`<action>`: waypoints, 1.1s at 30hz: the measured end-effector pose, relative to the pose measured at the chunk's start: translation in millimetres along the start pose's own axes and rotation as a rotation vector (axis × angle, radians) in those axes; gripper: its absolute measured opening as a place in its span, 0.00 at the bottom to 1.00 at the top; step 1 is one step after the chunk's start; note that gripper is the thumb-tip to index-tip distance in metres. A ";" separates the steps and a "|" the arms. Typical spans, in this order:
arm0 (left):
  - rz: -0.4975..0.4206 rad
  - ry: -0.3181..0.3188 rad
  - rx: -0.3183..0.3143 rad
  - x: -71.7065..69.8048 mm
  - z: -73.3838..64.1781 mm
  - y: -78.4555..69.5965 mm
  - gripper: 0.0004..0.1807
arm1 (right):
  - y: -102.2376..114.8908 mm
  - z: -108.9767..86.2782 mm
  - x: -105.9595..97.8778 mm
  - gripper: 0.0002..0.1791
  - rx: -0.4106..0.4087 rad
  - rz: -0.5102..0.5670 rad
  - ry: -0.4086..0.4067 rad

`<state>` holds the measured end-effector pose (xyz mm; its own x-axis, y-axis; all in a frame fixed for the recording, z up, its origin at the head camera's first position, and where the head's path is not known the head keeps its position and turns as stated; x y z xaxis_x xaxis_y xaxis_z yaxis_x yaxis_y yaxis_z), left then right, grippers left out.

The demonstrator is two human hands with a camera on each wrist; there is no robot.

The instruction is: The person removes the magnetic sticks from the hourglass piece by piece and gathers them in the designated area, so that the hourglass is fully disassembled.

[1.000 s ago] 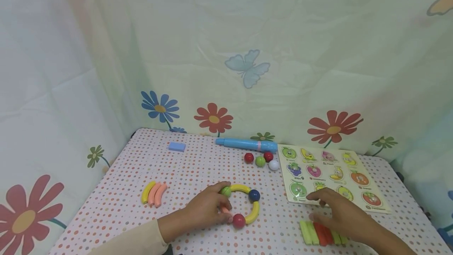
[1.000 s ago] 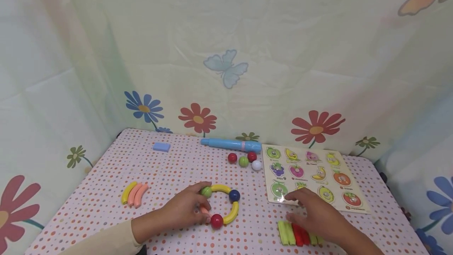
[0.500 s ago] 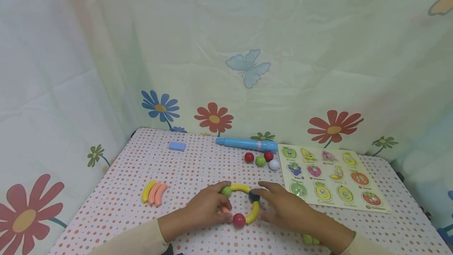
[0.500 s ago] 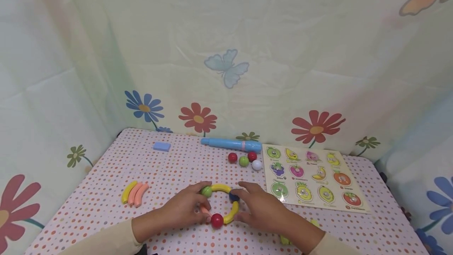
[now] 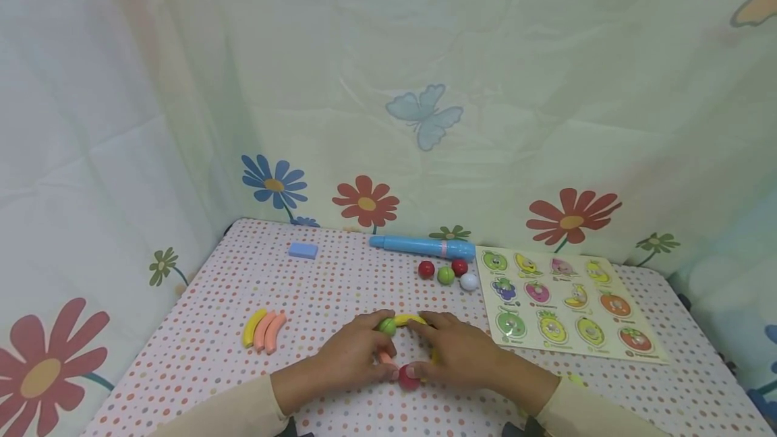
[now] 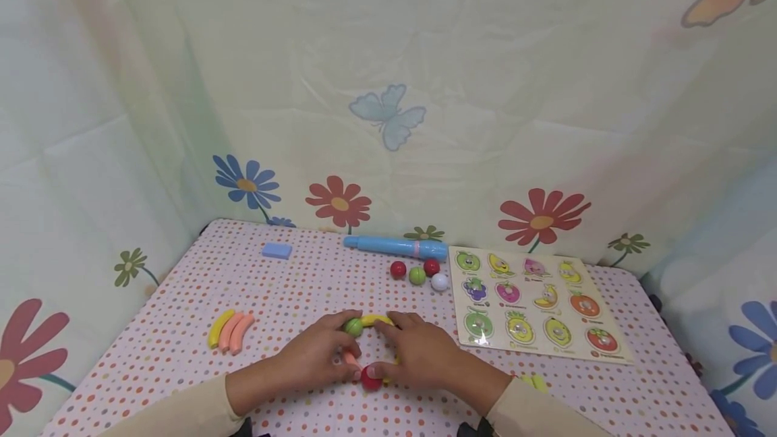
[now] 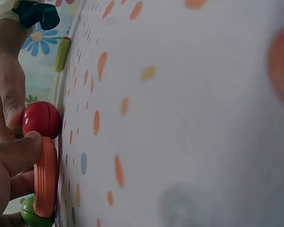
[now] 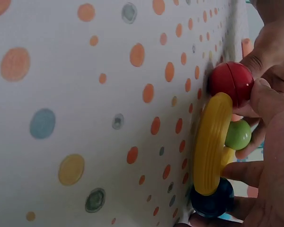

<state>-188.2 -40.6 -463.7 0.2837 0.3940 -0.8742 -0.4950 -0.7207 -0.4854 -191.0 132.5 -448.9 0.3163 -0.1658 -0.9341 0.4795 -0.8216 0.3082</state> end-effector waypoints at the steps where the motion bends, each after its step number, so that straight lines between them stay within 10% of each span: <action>1: 0.003 -0.002 0.000 0.0 -0.1 -0.2 0.11 | 0.0 0.4 0.6 0.49 0.000 -0.008 0.001; 22: 0.011 -0.028 -0.017 -0.1 -3.7 -2.9 0.10 | -2.4 -0.9 1.9 0.49 0.008 -0.014 0.014; 33: -0.047 0.079 -0.041 -8.4 -1.7 3.0 0.19 | -4.7 -1.2 2.6 0.49 0.005 0.007 0.010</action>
<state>-190.7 -47.1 -457.8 0.3706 0.3826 -0.8464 -0.4458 -0.7261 -0.5234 -191.4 136.6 -452.6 0.3278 -0.1660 -0.9301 0.4733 -0.8231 0.3137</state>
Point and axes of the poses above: each hand's wrist, its own z-axis towards the middle knuckle, its own x-axis out of the palm, y = z × x, the point moved 6 cm from there along z, towards the middle knuckle, and after that the axes turned 1 degree about -y, right-handed, at the moved point
